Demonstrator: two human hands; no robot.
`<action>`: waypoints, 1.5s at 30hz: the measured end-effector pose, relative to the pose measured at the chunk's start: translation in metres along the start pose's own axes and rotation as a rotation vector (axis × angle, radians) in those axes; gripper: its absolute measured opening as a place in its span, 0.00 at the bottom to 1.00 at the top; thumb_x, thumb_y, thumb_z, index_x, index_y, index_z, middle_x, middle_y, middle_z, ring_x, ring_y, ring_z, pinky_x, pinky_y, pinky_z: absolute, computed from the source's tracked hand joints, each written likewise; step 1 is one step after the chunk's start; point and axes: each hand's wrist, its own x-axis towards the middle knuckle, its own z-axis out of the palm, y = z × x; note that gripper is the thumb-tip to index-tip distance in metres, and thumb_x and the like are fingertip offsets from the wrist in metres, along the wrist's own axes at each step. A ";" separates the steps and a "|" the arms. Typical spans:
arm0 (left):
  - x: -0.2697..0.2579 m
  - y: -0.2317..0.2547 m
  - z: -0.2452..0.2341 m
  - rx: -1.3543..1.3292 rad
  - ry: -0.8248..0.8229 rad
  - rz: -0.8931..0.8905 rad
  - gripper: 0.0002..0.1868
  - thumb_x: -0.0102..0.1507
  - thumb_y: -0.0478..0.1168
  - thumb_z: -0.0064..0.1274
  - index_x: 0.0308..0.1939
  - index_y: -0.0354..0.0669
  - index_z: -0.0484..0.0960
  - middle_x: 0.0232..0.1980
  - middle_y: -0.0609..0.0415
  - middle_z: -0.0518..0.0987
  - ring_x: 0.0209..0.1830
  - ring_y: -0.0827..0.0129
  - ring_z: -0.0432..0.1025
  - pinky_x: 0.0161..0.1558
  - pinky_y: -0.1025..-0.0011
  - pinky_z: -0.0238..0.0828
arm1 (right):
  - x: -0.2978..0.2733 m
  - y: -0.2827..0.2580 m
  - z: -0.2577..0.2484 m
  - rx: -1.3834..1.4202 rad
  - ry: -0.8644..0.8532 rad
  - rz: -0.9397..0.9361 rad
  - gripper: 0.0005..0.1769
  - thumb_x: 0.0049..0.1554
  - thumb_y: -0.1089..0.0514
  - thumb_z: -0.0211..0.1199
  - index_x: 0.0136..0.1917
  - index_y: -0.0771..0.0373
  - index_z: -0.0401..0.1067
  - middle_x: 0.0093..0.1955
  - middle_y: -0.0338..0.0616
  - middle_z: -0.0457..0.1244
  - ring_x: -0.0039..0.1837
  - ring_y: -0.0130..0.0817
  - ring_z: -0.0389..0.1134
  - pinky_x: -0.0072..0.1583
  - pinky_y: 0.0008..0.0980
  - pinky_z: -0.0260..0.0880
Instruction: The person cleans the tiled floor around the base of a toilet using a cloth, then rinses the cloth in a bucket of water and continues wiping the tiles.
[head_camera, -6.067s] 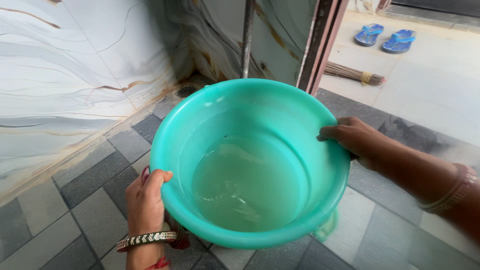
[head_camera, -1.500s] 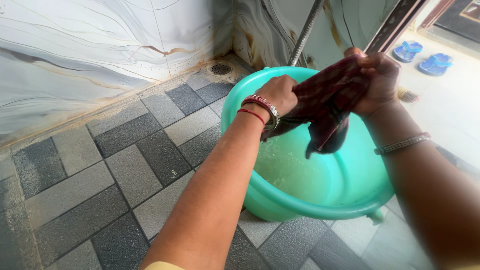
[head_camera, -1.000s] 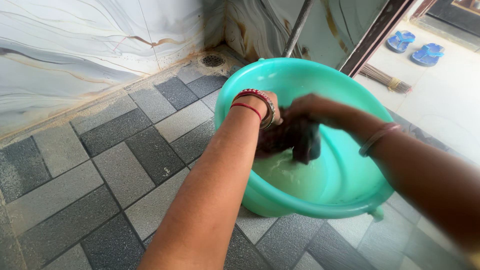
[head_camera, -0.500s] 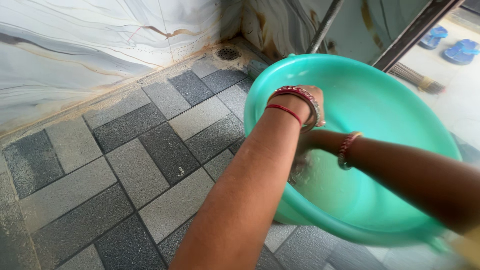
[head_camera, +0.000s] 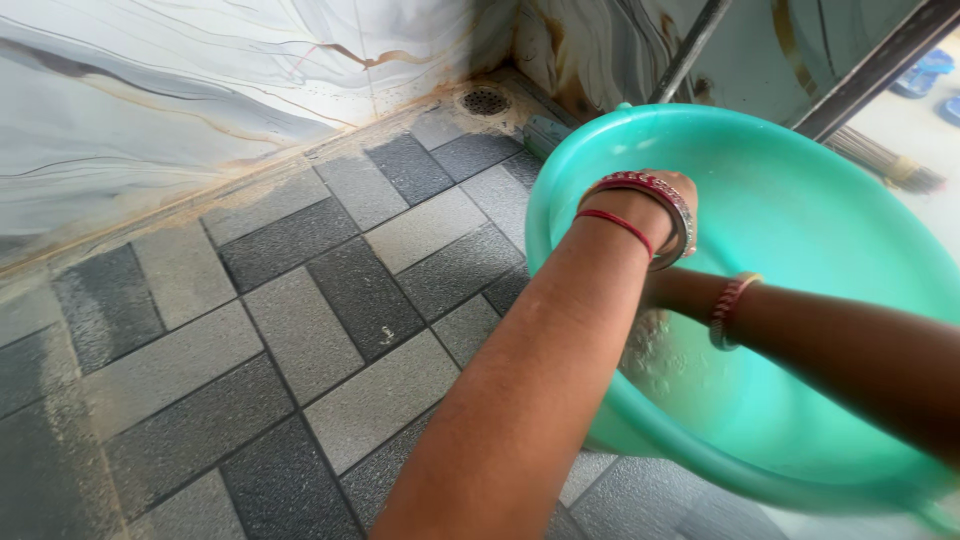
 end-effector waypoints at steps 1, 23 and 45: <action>-0.001 0.000 0.000 0.002 -0.004 -0.004 0.23 0.61 0.51 0.60 0.58 0.49 0.83 0.61 0.52 0.81 0.59 0.53 0.77 0.60 0.53 0.75 | -0.003 0.005 -0.001 -0.001 -0.007 0.020 0.19 0.56 0.57 0.63 0.59 0.67 0.74 0.56 0.52 0.72 0.57 0.42 0.73 0.59 0.40 0.74; 0.082 -0.044 0.028 -0.495 0.223 -0.202 0.53 0.64 0.76 0.07 0.75 0.44 0.65 0.75 0.34 0.63 0.78 0.41 0.54 0.76 0.49 0.47 | -0.258 0.027 -0.102 1.164 0.502 -0.805 0.12 0.60 0.63 0.54 0.52 0.75 0.70 0.48 0.51 0.67 0.51 0.40 0.68 0.54 0.39 0.70; 0.073 -0.030 0.035 -2.000 -0.124 0.226 0.15 0.73 0.44 0.42 0.53 0.38 0.78 0.52 0.45 0.81 0.52 0.53 0.75 0.58 0.49 0.74 | -0.287 -0.036 -0.050 0.102 1.879 -0.767 0.18 0.57 0.59 0.66 0.60 0.65 0.71 0.61 0.56 0.60 0.62 0.57 0.59 0.66 0.53 0.58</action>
